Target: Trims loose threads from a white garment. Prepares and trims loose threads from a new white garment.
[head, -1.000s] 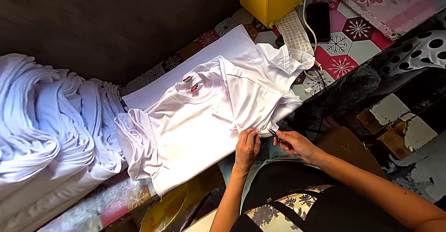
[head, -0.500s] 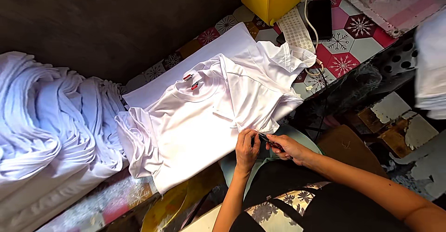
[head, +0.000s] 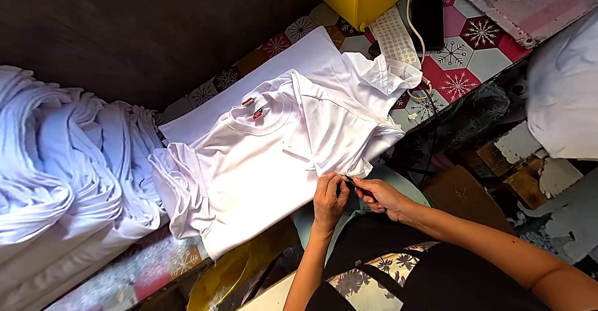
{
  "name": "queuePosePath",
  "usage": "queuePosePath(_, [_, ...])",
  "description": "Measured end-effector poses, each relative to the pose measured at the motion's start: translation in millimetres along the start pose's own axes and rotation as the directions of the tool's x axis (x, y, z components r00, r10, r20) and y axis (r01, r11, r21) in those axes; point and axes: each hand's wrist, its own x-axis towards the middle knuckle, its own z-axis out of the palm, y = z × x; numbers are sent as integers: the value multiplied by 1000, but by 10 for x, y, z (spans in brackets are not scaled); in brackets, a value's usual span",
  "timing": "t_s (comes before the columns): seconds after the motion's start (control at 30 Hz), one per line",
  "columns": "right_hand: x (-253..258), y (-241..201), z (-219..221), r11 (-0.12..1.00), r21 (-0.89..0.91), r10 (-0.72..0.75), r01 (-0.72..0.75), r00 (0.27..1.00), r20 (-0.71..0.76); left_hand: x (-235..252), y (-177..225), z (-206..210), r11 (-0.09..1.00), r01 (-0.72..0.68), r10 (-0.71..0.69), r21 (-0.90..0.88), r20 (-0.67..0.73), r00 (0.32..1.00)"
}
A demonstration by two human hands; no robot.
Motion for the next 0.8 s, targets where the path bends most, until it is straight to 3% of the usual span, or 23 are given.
queuePosePath(0.1, [-52,22,-125,943,-200,-285,266,956,-72,-12,-16,-284,982,90,-90,164,-10,996])
queuePosePath(0.17, [12,107,-291,752,-431,-596,499,793,-122,17,-42,-424,969,58,-66,239,25,998])
queuePosePath(0.2, [52,137,-375,630,-551,-709,547,694,-123,37,-45,-432,969,7,-24,246,67,997])
queuePosePath(0.3, [226,209,-524,199,-854,-916,481,401,12,108,-106,-200,949,-182,149,259,144,978])
queuePosePath(0.33, [299,218,-526,75,-896,-939,437,333,84,148,-139,-112,943,-218,183,251,157,971])
queuePosePath(0.37, [363,214,-509,1,-911,-945,412,299,135,203,-157,-52,946,-229,195,230,162,967])
queuePosePath(0.43, [439,148,-437,-8,-899,-956,439,260,136,369,-123,-58,979,-174,150,109,195,969])
queuePosePath(0.5, [414,-1,-362,131,-807,-960,575,275,40,568,-49,-176,995,5,17,-102,219,976])
queuePosePath(0.6, [277,-331,-290,407,-462,-893,788,450,-18,897,-19,-408,905,258,-153,-337,309,939])
queuePosePath(0.67, [189,-505,-259,581,-243,-807,777,589,-46,1077,-37,-534,809,409,-203,-422,452,868])
queuePosePath(0.73, [96,-656,-227,739,-14,-673,673,738,-56,1206,-15,-579,682,550,-283,-482,519,807])
queuePosePath(0.8, [49,-729,-225,808,109,-579,578,815,-27,1266,28,-542,626,612,-356,-483,521,775])
